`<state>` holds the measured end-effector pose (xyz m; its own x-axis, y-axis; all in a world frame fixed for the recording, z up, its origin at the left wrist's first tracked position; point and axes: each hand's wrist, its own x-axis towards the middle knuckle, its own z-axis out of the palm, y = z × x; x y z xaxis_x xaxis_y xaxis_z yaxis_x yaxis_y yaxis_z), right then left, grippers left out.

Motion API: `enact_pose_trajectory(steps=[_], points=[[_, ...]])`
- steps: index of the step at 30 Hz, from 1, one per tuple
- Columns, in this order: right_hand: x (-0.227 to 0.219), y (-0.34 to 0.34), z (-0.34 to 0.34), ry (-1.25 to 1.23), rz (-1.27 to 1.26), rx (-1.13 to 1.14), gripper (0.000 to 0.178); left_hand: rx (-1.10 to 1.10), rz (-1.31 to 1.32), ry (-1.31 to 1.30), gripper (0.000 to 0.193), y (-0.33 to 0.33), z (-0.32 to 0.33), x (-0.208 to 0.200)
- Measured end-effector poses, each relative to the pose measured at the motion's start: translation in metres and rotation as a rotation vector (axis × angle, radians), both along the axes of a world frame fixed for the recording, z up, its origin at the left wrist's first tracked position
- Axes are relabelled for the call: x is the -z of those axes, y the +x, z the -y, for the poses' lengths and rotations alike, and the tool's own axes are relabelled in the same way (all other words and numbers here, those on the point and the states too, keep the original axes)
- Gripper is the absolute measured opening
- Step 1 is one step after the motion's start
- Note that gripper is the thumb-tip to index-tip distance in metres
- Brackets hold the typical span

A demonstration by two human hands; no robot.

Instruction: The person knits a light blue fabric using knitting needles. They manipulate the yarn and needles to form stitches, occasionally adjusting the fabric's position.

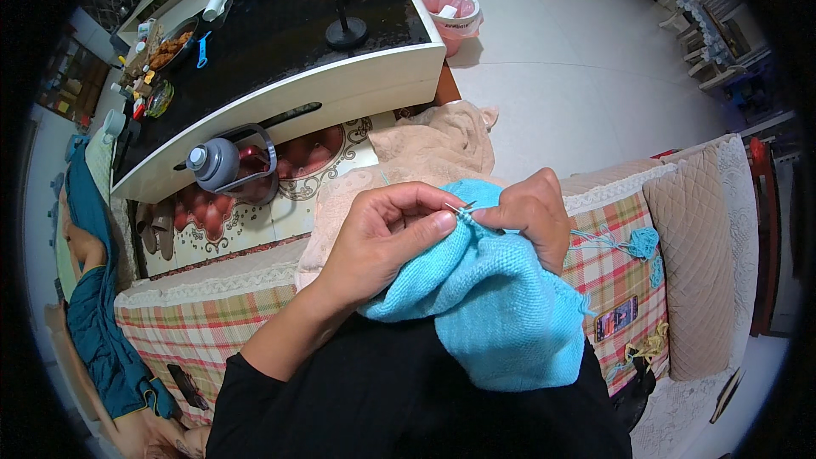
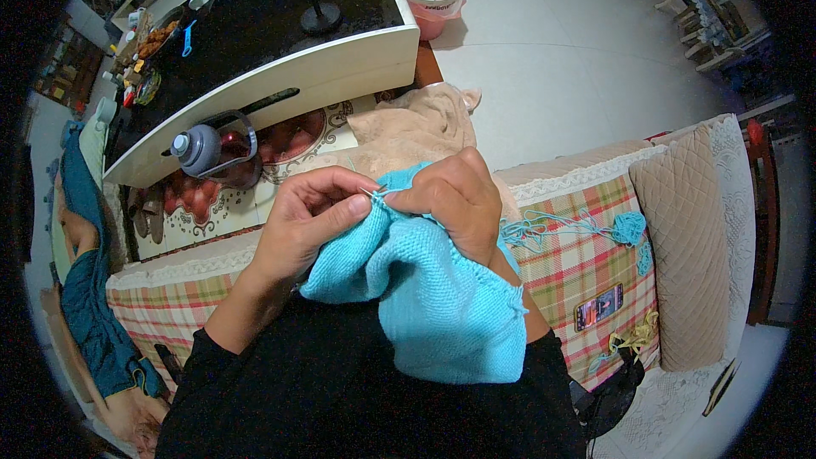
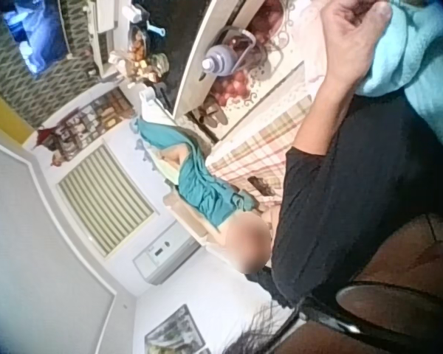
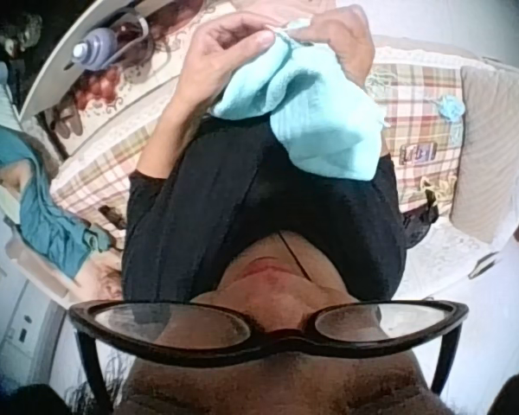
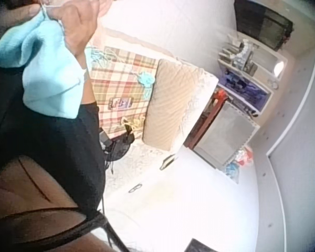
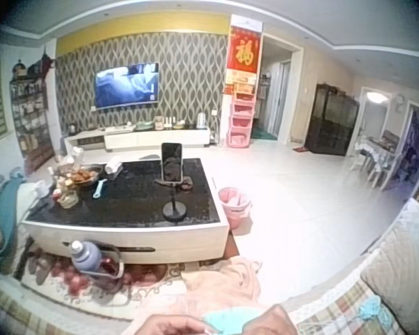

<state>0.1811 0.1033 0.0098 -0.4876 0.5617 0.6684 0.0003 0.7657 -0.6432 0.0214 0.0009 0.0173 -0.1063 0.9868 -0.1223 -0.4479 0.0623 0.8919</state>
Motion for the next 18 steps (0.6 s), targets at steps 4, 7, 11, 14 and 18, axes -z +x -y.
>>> enact_pose_trajectory(steps=[4,7,11,14,18], points=[[-0.005,0.002,0.001,0.114,0.016,0.056,0.026,-0.005,-0.047,-0.023,0.023,0.003,0.0,0.0],[-0.003,0.005,-0.001,0.185,-0.003,0.12,0.029,-0.04,-0.105,-0.03,0.024,0.004,0.001,-0.004],[0.003,0.005,-0.004,0.222,-0.014,0.122,0.028,-0.051,-0.001,-0.048,0.025,0.005,-0.001,-0.007],[0.006,0.002,-0.007,0.281,-0.003,0.082,0.028,-0.07,0.058,-0.076,0.022,0.014,-0.007,-0.008],[0.007,-0.012,-0.007,0.277,-0.055,0.053,0.034,-0.002,0.054,-0.096,0.018,0.014,-0.007,-0.001]])
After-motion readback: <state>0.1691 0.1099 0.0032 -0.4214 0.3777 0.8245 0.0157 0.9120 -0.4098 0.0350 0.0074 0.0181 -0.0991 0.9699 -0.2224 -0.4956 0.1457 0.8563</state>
